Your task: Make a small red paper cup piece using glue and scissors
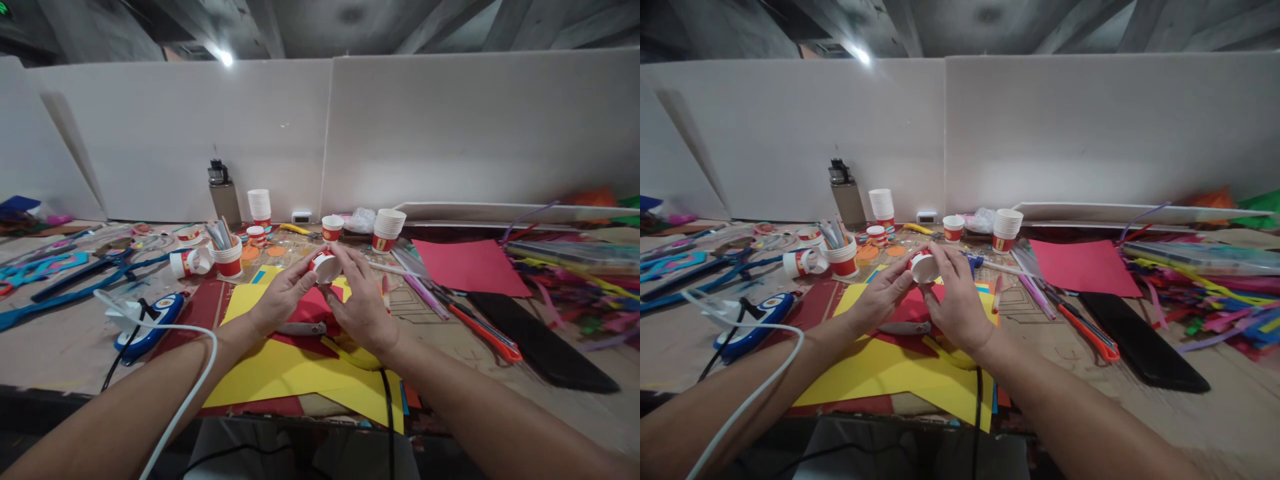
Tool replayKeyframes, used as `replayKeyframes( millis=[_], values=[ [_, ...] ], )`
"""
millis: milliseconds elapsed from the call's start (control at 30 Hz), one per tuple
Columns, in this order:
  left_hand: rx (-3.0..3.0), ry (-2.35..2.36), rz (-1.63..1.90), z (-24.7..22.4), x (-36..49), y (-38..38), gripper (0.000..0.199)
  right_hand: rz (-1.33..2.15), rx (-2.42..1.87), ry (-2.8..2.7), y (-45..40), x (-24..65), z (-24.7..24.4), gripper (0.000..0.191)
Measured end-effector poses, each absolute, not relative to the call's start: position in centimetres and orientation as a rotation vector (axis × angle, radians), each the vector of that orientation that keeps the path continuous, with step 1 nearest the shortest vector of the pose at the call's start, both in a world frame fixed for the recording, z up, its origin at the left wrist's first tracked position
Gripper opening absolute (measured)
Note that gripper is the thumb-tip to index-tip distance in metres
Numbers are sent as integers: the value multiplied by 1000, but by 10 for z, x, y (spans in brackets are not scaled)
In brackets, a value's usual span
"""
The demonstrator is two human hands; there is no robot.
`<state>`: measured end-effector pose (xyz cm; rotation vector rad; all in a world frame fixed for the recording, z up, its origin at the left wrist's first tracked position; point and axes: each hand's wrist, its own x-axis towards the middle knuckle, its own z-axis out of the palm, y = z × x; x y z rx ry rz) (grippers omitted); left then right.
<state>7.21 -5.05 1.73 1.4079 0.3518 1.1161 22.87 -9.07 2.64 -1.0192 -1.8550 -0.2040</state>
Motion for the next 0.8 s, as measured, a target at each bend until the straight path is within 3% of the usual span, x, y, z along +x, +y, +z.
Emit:
replayKeyframes(
  millis=[300, 500, 667, 800],
  values=[
    [1488, 472, 1173, 22, 73, -54, 49, -233, -1023, -1906, -86, 229, 22, 73],
    [1296, 536, 1263, 19, 79, -53, 31, -274, -1028, -2001, -88, 226, 21, 75],
    [987, 424, 1238, 24, 81, -52, 30, 30, -1075, -1777, -94, 222, 29, 69],
    [883, 366, 1262, 29, 82, -51, 26, 351, -1094, -1618, -94, 216, 30, 48]
  ],
)
